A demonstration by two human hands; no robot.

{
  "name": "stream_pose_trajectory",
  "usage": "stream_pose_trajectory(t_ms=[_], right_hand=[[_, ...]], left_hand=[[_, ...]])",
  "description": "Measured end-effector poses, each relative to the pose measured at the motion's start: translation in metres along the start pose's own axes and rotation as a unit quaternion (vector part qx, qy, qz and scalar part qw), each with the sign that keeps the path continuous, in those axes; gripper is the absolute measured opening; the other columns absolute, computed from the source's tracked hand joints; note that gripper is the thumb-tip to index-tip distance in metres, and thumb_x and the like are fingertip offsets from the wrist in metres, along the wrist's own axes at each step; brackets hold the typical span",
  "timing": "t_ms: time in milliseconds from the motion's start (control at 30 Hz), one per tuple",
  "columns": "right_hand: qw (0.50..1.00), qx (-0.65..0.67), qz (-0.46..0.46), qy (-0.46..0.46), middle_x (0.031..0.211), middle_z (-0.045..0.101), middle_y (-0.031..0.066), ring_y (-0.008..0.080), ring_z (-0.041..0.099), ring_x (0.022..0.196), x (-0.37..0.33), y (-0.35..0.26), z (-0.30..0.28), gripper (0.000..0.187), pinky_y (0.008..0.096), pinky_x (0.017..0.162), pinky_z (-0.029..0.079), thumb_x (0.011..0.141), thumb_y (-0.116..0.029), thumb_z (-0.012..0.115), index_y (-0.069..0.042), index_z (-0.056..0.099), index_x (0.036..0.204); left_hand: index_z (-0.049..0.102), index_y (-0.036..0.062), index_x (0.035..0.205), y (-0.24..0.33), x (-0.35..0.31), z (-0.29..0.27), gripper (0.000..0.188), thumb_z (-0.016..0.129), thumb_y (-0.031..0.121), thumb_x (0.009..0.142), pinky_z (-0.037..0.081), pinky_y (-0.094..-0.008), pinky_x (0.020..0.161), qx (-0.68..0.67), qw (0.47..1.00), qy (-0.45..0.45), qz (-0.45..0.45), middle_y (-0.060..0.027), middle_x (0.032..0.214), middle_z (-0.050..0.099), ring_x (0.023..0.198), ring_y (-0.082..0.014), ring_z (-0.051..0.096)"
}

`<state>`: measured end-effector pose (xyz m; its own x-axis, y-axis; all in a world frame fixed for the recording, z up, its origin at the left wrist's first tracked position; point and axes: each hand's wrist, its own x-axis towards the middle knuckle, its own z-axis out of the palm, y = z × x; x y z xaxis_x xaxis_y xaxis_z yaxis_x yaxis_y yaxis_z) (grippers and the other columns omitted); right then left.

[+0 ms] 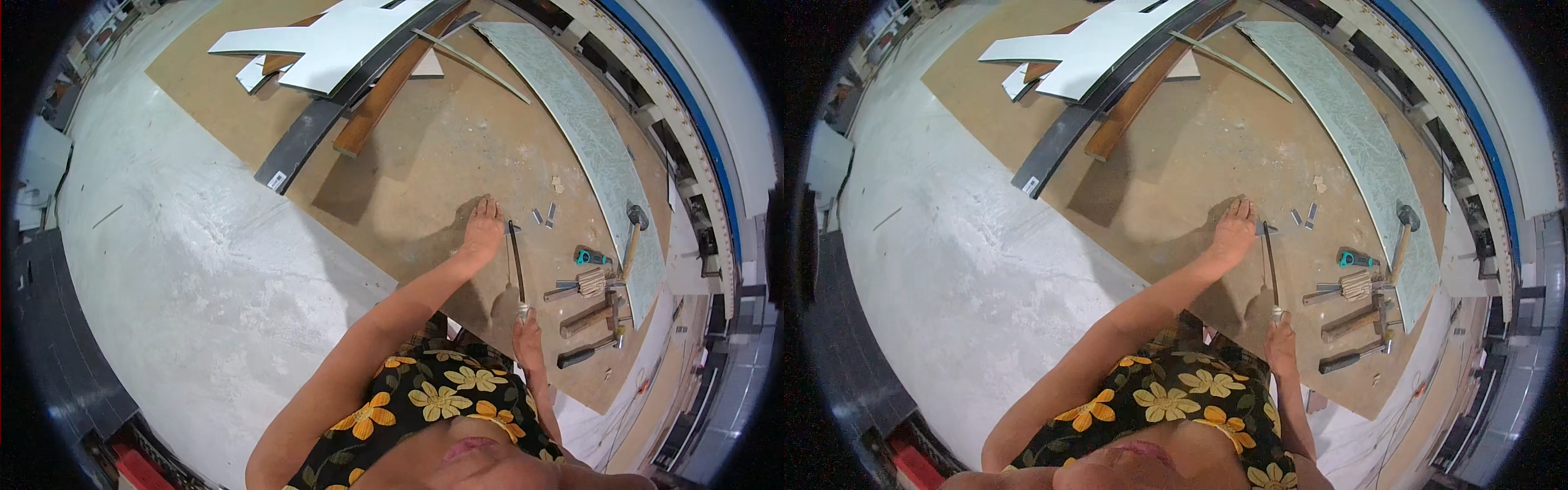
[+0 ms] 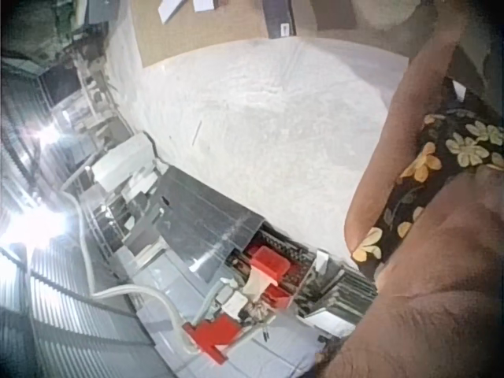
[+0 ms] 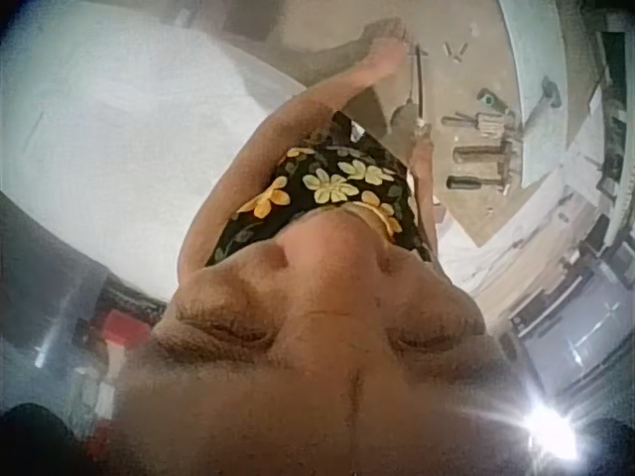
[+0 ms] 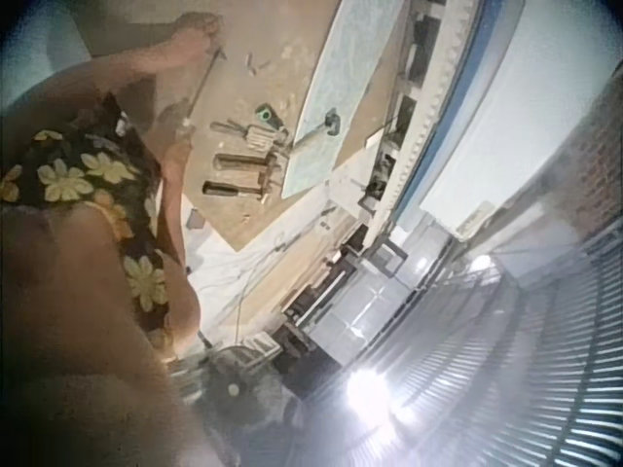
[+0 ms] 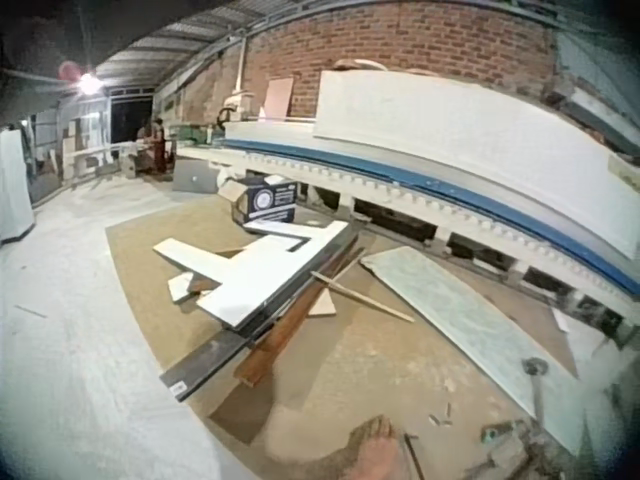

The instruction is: The recorder uses a metal file to smooth the edges of a small wood piece on a workshop workbench.

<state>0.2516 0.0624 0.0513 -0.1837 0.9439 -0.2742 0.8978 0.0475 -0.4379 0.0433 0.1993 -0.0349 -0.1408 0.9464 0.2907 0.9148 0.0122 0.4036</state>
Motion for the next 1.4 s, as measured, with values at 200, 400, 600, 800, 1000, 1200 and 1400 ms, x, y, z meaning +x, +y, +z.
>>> stream_pose_trajectory(t_ms=[200,400,600,800,1000,1200,1400], right_hand=[[0.994,-0.090,-0.050,0.044,0.081,0.059,0.0359,0.0528,0.059,0.080,0.002,0.013,0.010,0.031,0.0562,0.068,0.048,0.095,-0.015,0.046,0.005,0.039,0.118],[0.990,-0.101,-0.084,-0.046,0.095,0.058,0.0389,0.0509,0.060,0.087,0.007,0.026,0.014,0.046,0.0525,0.074,0.048,0.093,-0.017,0.048,0.010,0.038,0.129],[0.999,-0.048,0.022,-0.012,0.086,0.059,0.0377,0.0548,0.057,0.085,0.011,0.008,0.009,0.034,0.0567,0.072,0.047,0.094,-0.017,0.048,0.002,0.038,0.120],[1.000,0.000,0.015,-0.025,0.090,0.058,0.0375,0.0539,0.056,0.090,0.013,-0.006,-0.001,0.029,0.0566,0.074,0.046,0.094,-0.014,0.046,0.006,0.042,0.115],[0.998,0.040,-0.002,-0.041,0.090,0.058,0.0384,0.0535,0.056,0.090,0.006,-0.001,-0.008,0.029,0.0573,0.073,0.045,0.095,-0.015,0.047,0.005,0.042,0.115],[0.994,0.058,0.070,-0.060,0.091,0.058,0.0375,0.0535,0.056,0.092,-0.031,0.032,-0.009,0.033,0.0551,0.075,0.046,0.093,-0.012,0.047,0.004,0.039,0.121],[0.969,0.145,-0.156,0.128,0.087,0.062,0.0296,0.0492,0.061,0.083,-0.020,0.032,-0.016,0.049,0.0491,0.074,0.048,0.094,-0.008,0.048,-0.003,0.033,0.140]], left_hand=[[0.049,-0.0073,0.129,-0.001,0.001,-0.022,0.048,0.054,0.012,0.085,0.038,-0.0466,0.105,-0.080,0.996,-0.048,0.005,-0.0200,0.138,0.045,0.129,-0.0330,0.041],[0.048,-0.0045,0.131,-0.003,-0.003,-0.017,0.056,0.063,0.020,0.082,0.037,-0.0468,0.105,-0.064,0.998,-0.020,-0.009,-0.0181,0.137,0.044,0.128,-0.0307,0.041],[0.048,-0.0036,0.130,-0.004,-0.004,-0.021,0.064,0.070,0.027,0.078,0.038,-0.0451,0.104,-0.053,0.998,-0.033,-0.009,-0.0160,0.134,0.045,0.126,-0.0305,0.042],[0.050,-0.0020,0.129,0.000,0.002,-0.015,0.067,0.073,0.030,0.075,0.040,-0.0432,0.100,-0.015,0.999,-0.031,-0.010,-0.0150,0.134,0.046,0.124,-0.0296,0.043],[0.049,0.0034,0.133,-0.003,0.009,-0.019,0.067,0.072,0.035,0.078,0.040,-0.0434,0.102,0.000,0.998,-0.056,-0.021,-0.0109,0.140,0.043,0.128,-0.0264,0.042],[0.042,0.0037,0.138,0.004,0.015,-0.018,0.072,0.071,0.036,0.080,0.038,-0.0423,0.105,0.044,0.994,-0.099,-0.035,-0.0107,0.142,0.041,0.132,-0.0267,0.039],[0.041,0.0035,0.139,0.002,0.009,-0.024,0.072,0.070,0.036,0.081,0.031,-0.0439,0.111,0.037,0.994,-0.099,-0.021,-0.0126,0.144,0.037,0.136,-0.0282,0.033]])
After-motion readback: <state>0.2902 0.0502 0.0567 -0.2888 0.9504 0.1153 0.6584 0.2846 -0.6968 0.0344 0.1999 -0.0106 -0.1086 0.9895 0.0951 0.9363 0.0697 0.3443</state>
